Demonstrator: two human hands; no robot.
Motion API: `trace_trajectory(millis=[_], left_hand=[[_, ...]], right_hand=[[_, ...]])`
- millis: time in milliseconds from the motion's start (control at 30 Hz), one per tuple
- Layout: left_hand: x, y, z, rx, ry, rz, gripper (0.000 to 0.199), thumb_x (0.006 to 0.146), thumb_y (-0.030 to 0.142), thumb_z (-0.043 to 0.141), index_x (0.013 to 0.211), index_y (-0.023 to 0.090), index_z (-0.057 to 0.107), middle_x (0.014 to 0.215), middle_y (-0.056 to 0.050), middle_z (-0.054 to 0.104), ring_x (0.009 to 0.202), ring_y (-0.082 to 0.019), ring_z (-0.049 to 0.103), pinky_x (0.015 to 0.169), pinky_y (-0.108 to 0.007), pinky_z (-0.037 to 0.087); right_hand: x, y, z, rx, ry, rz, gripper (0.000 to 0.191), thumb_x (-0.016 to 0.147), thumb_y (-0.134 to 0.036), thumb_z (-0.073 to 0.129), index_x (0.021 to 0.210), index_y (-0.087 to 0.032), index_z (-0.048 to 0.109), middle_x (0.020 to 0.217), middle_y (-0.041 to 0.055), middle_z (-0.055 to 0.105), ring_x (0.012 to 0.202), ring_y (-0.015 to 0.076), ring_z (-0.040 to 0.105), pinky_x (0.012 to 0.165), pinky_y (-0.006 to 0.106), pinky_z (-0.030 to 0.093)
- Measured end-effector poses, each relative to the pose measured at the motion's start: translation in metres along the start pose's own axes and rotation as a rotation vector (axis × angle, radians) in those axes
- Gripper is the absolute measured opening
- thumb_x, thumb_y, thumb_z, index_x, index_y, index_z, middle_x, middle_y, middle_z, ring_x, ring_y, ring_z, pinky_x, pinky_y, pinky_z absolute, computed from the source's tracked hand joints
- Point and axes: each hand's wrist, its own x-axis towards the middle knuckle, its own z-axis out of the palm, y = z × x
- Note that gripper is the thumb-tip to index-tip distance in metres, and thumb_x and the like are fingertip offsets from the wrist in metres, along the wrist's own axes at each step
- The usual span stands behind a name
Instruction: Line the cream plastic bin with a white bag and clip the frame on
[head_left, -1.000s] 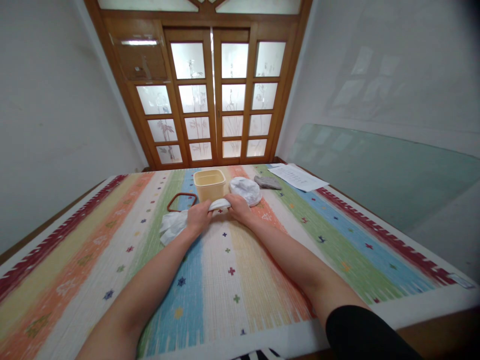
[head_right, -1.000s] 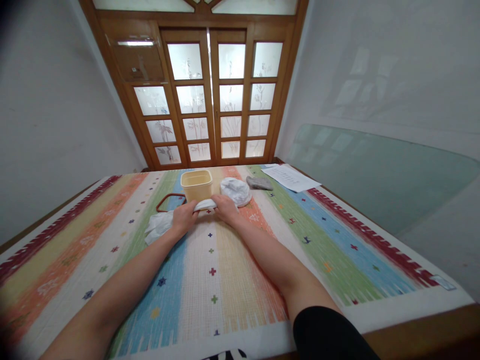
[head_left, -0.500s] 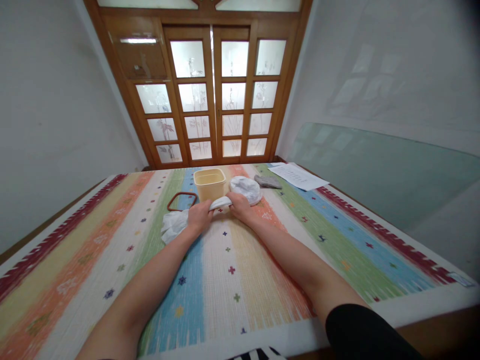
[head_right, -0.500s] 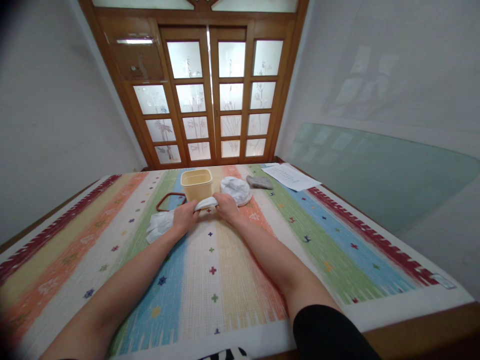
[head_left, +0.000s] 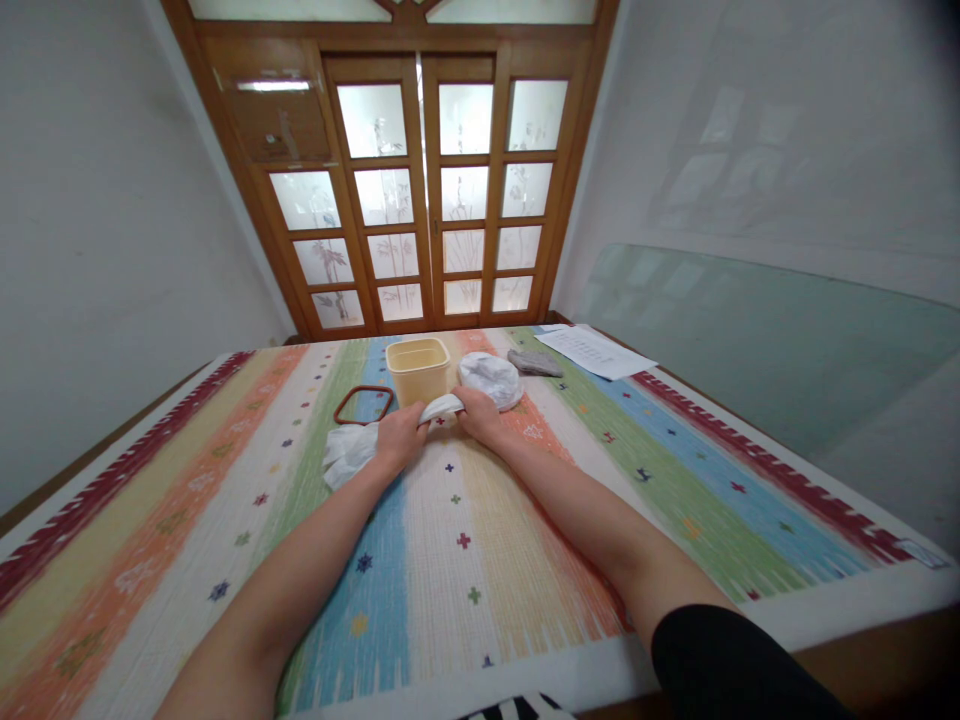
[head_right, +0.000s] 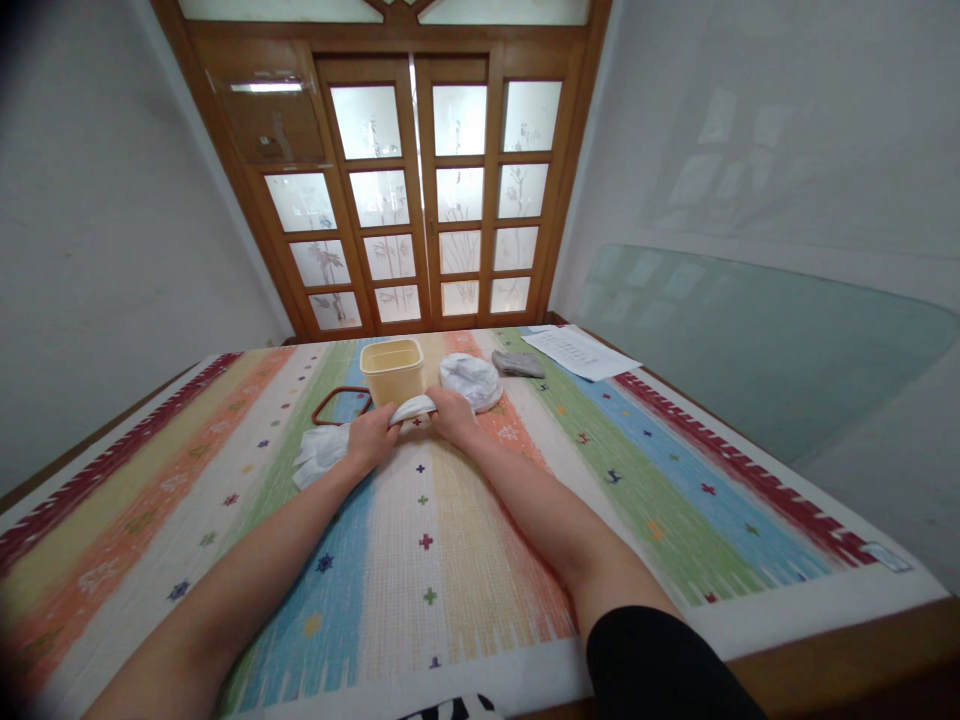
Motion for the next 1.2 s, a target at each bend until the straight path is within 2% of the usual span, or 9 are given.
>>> trace_trajectory(millis=[367,700,1200], left_hand=[[-0.001,0.003,0.001,-0.016,-0.053,0.002,0.022,0.099,0.034,0.05,0.109,0.023,0.066,0.104,-0.008,0.075,0.094,-0.023,0.069,0.076,-0.029,0.043],[-0.001,0.003,0.005,-0.038,-0.063,-0.005,0.023,0.099,0.035,0.05,0.11,0.023,0.067,0.107,-0.007,0.076,0.097,-0.022,0.069,0.077,-0.029,0.043],[-0.002,0.003,0.005,-0.08,-0.047,0.018,0.023,0.098,0.033,0.052,0.111,0.024,0.068,0.108,-0.007,0.076,0.097,-0.023,0.07,0.078,-0.029,0.044]], right_hand=[[0.0,0.0,0.01,0.055,-0.063,0.035,0.015,0.092,-0.02,0.056,0.099,-0.02,0.069,0.099,0.0057,0.073,0.089,0.019,0.061,0.076,0.025,0.039],[-0.001,0.002,0.014,0.185,-0.148,-0.074,0.021,0.089,-0.014,0.057,0.103,-0.021,0.072,0.103,0.0043,0.075,0.097,0.0192,0.065,0.084,0.025,0.044],[-0.003,0.0,0.014,0.219,-0.177,-0.089,0.023,0.091,-0.016,0.058,0.107,-0.021,0.074,0.105,0.0046,0.076,0.098,0.0192,0.067,0.084,0.026,0.045]])
